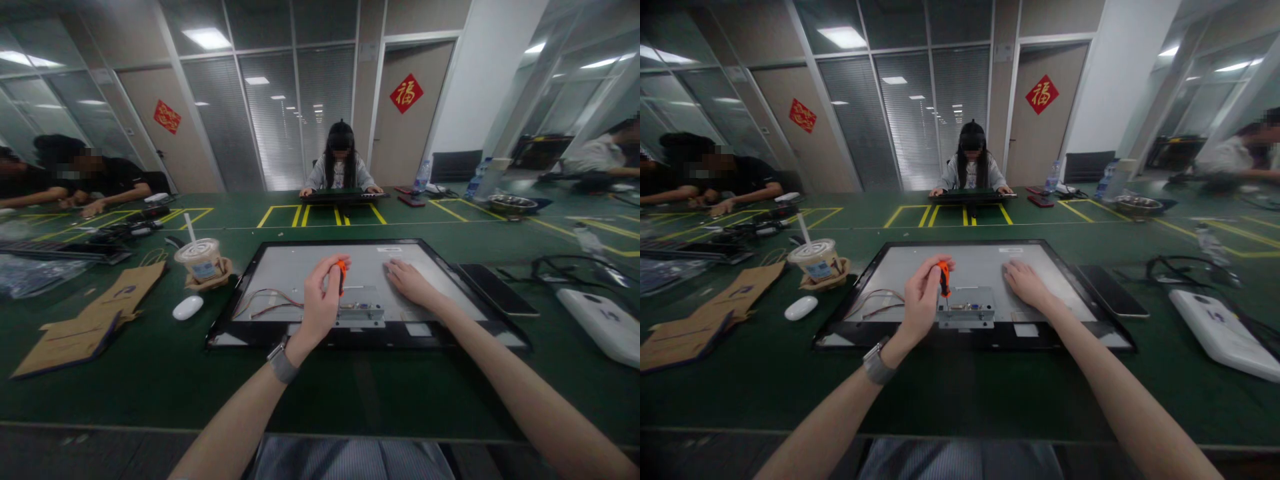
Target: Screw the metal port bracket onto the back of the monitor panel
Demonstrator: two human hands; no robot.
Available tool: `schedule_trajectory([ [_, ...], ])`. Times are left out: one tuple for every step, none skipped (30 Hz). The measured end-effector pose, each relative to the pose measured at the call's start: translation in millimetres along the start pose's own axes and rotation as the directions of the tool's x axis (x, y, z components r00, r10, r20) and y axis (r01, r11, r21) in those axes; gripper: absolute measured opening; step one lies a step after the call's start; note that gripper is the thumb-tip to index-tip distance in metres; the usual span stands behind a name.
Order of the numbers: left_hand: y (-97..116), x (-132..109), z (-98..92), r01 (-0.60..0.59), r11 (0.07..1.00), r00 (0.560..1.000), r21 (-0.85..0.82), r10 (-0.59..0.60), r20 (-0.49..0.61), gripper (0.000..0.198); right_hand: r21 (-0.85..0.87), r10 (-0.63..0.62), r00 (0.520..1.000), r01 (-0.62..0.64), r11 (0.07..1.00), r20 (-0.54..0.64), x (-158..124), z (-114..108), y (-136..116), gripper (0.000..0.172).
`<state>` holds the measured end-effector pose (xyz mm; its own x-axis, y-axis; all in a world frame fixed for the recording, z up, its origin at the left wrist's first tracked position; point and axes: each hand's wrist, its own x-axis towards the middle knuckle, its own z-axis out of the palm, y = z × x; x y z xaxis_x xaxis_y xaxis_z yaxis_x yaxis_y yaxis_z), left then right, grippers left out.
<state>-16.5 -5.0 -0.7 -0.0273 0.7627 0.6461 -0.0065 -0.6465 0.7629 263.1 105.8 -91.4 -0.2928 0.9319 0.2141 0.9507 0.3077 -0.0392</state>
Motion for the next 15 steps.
schedule_trajectory([
  [0.4,0.0,0.1,-0.011,1.000,1.000,0.022,0.011,0.004,0.025,-0.001,-0.002,1.000,0.002,1.000,-0.002,-0.1,0.3,0.2,0.050],
  [0.8,0.2,0.0,-0.021,0.999,1.000,0.042,0.021,0.004,0.024,-0.001,-0.003,1.000,0.003,1.000,-0.006,-0.1,0.7,0.5,0.049],
  [1.2,0.5,-0.2,-0.030,0.998,1.000,0.058,0.030,0.005,0.024,-0.001,-0.004,1.000,0.004,1.000,-0.012,-0.1,1.1,0.8,0.049],
  [1.5,0.8,-0.5,-0.042,0.997,0.999,0.072,0.042,0.005,0.024,0.002,-0.007,1.000,0.007,1.000,-0.018,-0.1,1.5,1.2,0.049],
  [1.8,1.2,-0.8,-0.056,0.995,0.998,0.087,0.056,0.004,0.023,0.005,-0.009,1.000,0.009,1.000,-0.022,0.0,2.0,1.6,0.048],
  [2.0,1.6,-1.0,-0.073,0.992,0.997,0.104,0.074,0.000,0.022,0.008,-0.009,1.000,0.010,1.000,-0.025,0.2,2.4,1.9,0.048],
  [2.1,2.0,-1.2,-0.091,0.988,0.996,0.123,0.093,-0.005,0.020,0.009,-0.009,1.000,0.009,1.000,-0.026,0.4,2.7,2.2,0.048],
  [2.0,2.2,-1.3,-0.110,0.984,0.994,0.142,0.113,-0.014,0.018,0.009,-0.006,1.000,0.006,1.000,-0.026,0.6,3.0,2.4,0.048],
  [1.7,2.4,-1.1,-0.128,0.979,0.991,0.159,0.134,-0.026,0.015,0.008,-0.003,1.000,0.003,1.000,-0.024,0.8,3.1,2.5,0.048],
  [1.3,2.6,-0.9,-0.141,0.975,0.988,0.174,0.150,-0.041,0.013,0.005,0.001,1.000,-0.001,1.000,-0.021,1.0,3.1,2.5,0.049],
  [0.6,2.7,-0.6,-0.148,0.971,0.985,0.187,0.162,-0.061,0.010,0.003,0.005,1.000,-0.005,1.000,-0.018,1.0,2.9,2.4,0.049],
  [-0.2,2.8,-0.3,-0.149,0.969,0.982,0.199,0.169,-0.085,0.007,0.003,0.006,1.000,-0.006,1.000,-0.016,1.0,2.6,2.2,0.049],
  [-1.0,2.9,-0.1,-0.144,0.967,0.979,0.211,0.171,-0.113,0.004,0.004,0.004,1.000,-0.004,1.000,-0.015,0.8,2.2,2.0,0.050],
  [-1.9,3.0,-0.1,-0.137,0.966,0.975,0.220,0.171,-0.142,0.001,0.006,0.002,1.000,-0.002,1.000,-0.016,0.6,1.7,1.8,0.050],
  [-2.6,3.1,-0.2,-0.129,0.966,0.971,0.222,0.168,-0.168,0.002,0.008,0.000,1.000,0.001,1.000,-0.018,0.3,1.3,1.5,0.050],
])
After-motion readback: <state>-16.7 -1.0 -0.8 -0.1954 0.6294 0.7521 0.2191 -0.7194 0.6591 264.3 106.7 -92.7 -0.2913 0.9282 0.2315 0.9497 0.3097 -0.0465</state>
